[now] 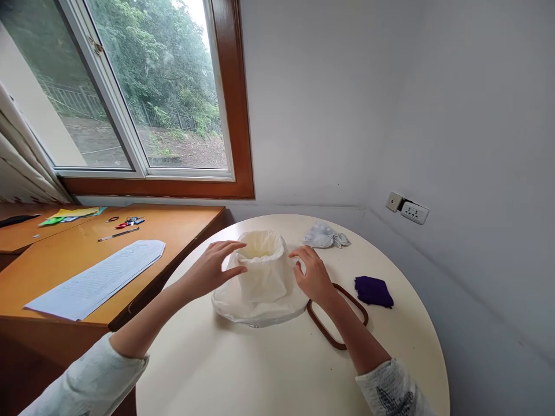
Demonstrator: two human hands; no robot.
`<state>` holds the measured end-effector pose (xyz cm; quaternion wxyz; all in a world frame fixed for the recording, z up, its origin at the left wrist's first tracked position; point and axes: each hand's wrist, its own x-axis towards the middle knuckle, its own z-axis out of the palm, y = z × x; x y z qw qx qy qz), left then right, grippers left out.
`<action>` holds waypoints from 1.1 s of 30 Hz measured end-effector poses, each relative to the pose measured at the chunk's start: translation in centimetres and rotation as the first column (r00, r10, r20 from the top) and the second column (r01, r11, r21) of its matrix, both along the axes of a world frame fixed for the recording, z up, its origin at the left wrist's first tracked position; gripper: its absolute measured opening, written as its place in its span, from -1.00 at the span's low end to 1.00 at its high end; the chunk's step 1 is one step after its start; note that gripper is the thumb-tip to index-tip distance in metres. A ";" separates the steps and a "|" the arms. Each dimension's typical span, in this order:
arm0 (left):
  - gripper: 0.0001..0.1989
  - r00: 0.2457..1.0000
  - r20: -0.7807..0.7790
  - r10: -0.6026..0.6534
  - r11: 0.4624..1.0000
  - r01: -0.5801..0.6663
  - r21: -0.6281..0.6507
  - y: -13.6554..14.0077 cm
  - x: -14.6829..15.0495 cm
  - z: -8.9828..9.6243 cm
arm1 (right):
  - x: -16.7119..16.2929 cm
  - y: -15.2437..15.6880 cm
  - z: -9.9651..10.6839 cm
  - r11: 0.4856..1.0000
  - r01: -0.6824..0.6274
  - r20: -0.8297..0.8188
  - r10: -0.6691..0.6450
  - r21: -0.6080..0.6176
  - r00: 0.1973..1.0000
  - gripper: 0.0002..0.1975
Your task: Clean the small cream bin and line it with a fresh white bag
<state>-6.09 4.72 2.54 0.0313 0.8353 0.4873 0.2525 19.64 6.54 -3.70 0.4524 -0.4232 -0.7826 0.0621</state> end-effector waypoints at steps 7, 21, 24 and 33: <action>-0.74 0.966 -0.212 -0.145 0.989 0.135 -0.062 -0.4 2.5 -2.5 | -3.0 -1.6 1.5 0.974 -0.197 0.351 0.147 0.110 0.925 -0.52; -0.60 0.986 -0.122 0.113 0.984 -0.128 -0.124 2.9 2.7 0.8 | -3.2 -6.2 -0.7 0.935 -0.312 0.592 0.157 0.169 0.791 -0.71; -0.89 0.997 -0.073 0.001 0.977 -0.017 -0.214 2.9 2.7 1.1 | -2.8 -6.8 -1.0 0.948 -0.301 0.599 0.180 0.108 0.781 -0.72; -0.81 1.000 -0.015 -0.015 0.931 0.008 -0.364 0.1 4.5 1.8 | -4.0 -8.1 3.5 0.929 -0.228 0.336 0.322 -0.290 0.885 -0.79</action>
